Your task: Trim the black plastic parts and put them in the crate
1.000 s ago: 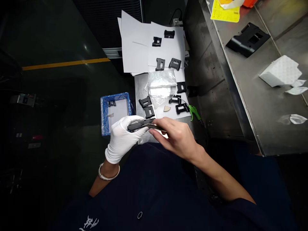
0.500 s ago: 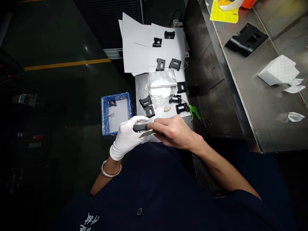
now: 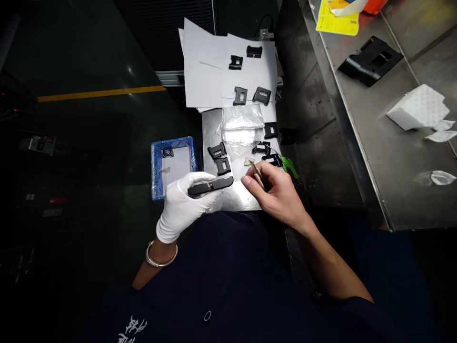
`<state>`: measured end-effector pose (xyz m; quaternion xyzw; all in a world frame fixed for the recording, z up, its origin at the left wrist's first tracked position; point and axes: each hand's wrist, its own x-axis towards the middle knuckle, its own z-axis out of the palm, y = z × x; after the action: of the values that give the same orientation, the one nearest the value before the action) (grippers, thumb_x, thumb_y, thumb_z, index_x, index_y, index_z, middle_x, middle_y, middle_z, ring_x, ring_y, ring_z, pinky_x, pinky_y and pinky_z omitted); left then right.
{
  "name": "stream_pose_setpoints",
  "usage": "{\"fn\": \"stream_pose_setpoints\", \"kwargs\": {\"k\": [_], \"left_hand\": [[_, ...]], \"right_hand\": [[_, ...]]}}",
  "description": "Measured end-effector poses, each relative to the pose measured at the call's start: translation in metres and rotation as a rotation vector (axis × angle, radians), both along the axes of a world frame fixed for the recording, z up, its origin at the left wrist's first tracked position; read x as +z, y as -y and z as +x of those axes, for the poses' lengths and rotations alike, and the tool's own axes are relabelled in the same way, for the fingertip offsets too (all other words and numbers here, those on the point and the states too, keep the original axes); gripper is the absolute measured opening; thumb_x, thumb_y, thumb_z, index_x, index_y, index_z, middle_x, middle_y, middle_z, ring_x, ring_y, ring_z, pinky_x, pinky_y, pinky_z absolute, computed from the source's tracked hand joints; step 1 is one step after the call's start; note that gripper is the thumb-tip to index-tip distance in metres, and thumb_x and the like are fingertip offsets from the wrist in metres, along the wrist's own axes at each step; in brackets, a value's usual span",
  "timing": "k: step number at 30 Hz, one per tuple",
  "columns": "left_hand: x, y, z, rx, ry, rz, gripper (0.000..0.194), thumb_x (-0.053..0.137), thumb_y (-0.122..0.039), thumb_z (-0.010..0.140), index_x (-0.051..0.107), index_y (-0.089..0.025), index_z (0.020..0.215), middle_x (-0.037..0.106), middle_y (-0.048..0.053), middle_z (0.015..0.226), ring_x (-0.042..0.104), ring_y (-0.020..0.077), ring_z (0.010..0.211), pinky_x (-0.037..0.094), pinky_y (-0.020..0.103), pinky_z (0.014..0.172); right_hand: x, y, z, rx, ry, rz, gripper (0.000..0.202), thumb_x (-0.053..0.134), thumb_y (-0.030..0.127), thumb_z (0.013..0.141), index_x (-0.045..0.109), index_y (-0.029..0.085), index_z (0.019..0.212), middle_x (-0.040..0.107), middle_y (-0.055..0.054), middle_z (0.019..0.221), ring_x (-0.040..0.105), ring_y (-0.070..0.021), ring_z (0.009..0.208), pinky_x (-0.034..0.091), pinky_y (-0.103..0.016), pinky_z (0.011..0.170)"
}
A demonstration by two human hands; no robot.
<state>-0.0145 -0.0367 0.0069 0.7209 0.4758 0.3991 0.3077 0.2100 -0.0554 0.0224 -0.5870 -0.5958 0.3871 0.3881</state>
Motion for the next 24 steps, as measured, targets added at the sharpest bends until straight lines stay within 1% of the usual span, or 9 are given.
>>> {"fn": "stream_pose_setpoints", "kwargs": {"k": [3, 6, 10, 13, 16, 21, 23, 24], "left_hand": [[-0.001, 0.000, 0.000, -0.001, 0.001, 0.027, 0.026, 0.082, -0.033, 0.079, 0.073, -0.018, 0.099, 0.077, 0.004, 0.090, 0.074, 0.0175, 0.081, 0.061, 0.029, 0.078], [-0.001, 0.001, 0.001, -0.002, 0.009, 0.059, 0.025, 0.082, -0.032, 0.080, 0.073, -0.018, 0.098, 0.076, 0.004, 0.090, 0.073, 0.0169, 0.081, 0.061, 0.030, 0.078], [0.000, 0.002, 0.001, 0.010, 0.022, 0.055, 0.027, 0.083, -0.034, 0.078, 0.073, -0.018, 0.098, 0.075, 0.004, 0.089, 0.073, 0.0175, 0.079, 0.062, 0.030, 0.075], [0.002, 0.004, 0.002, 0.004, 0.058, -0.018, 0.029, 0.084, -0.034, 0.077, 0.072, -0.018, 0.098, 0.076, 0.004, 0.089, 0.073, 0.0166, 0.075, 0.062, 0.029, 0.072], [0.004, 0.006, 0.004, -0.001, 0.113, -0.118, 0.030, 0.083, -0.035, 0.078, 0.072, -0.017, 0.099, 0.076, 0.003, 0.088, 0.073, 0.0170, 0.072, 0.061, 0.028, 0.066], [0.004, 0.008, 0.009, 0.083, 0.190, -0.206, 0.015, 0.075, -0.032, 0.084, 0.072, -0.018, 0.089, 0.075, 0.001, 0.083, 0.072, 0.0154, 0.074, 0.059, 0.024, 0.064], [0.003, 0.008, 0.009, 0.090, 0.227, -0.256, 0.014, 0.068, -0.032, 0.091, 0.070, -0.019, 0.087, 0.072, 0.000, 0.077, 0.069, 0.0132, 0.065, 0.057, 0.023, 0.058], [0.002, 0.008, 0.008, 0.076, 0.254, -0.292, 0.018, 0.061, -0.034, 0.095, 0.070, -0.019, 0.089, 0.070, 0.000, 0.074, 0.067, 0.0123, 0.061, 0.055, 0.023, 0.055]], "right_hand": [[0.007, 0.006, -0.001, 0.055, 0.095, 0.004, 0.026, 0.062, 0.047, 0.095, 0.063, 0.022, 0.088, 0.056, -0.001, 0.074, 0.052, -0.0147, 0.065, 0.042, -0.028, 0.057], [0.011, 0.011, -0.004, 0.049, 0.127, 0.017, 0.024, 0.061, 0.046, 0.095, 0.066, 0.023, 0.093, 0.060, -0.003, 0.079, 0.056, -0.0176, 0.071, 0.045, -0.030, 0.060], [0.010, 0.014, -0.012, 0.011, 0.049, 0.013, 0.022, 0.065, 0.045, 0.092, 0.066, 0.024, 0.097, 0.056, -0.001, 0.073, 0.052, -0.0162, 0.064, 0.043, -0.030, 0.055], [0.009, 0.013, -0.019, -0.018, -0.030, -0.003, 0.025, 0.067, 0.044, 0.091, 0.066, 0.024, 0.105, 0.054, 0.000, 0.071, 0.049, -0.0146, 0.060, 0.040, -0.029, 0.053], [0.010, 0.012, -0.023, 0.015, -0.068, -0.038, 0.028, 0.066, 0.044, 0.092, 0.068, 0.022, 0.109, 0.053, 0.000, 0.070, 0.048, -0.0136, 0.060, 0.040, -0.027, 0.053], [0.008, 0.012, -0.024, 0.071, -0.053, -0.032, 0.025, 0.067, 0.042, 0.092, 0.072, 0.021, 0.103, 0.059, -0.001, 0.074, 0.055, -0.0148, 0.066, 0.045, -0.027, 0.057], [0.007, 0.013, -0.024, 0.070, -0.052, -0.021, 0.024, 0.068, 0.042, 0.092, 0.072, 0.021, 0.102, 0.061, -0.002, 0.075, 0.057, -0.0153, 0.067, 0.046, -0.027, 0.059], [0.006, 0.013, -0.024, 0.066, -0.053, -0.018, 0.024, 0.068, 0.042, 0.091, 0.072, 0.021, 0.102, 0.061, -0.002, 0.075, 0.057, -0.0154, 0.067, 0.047, -0.027, 0.059]]}}
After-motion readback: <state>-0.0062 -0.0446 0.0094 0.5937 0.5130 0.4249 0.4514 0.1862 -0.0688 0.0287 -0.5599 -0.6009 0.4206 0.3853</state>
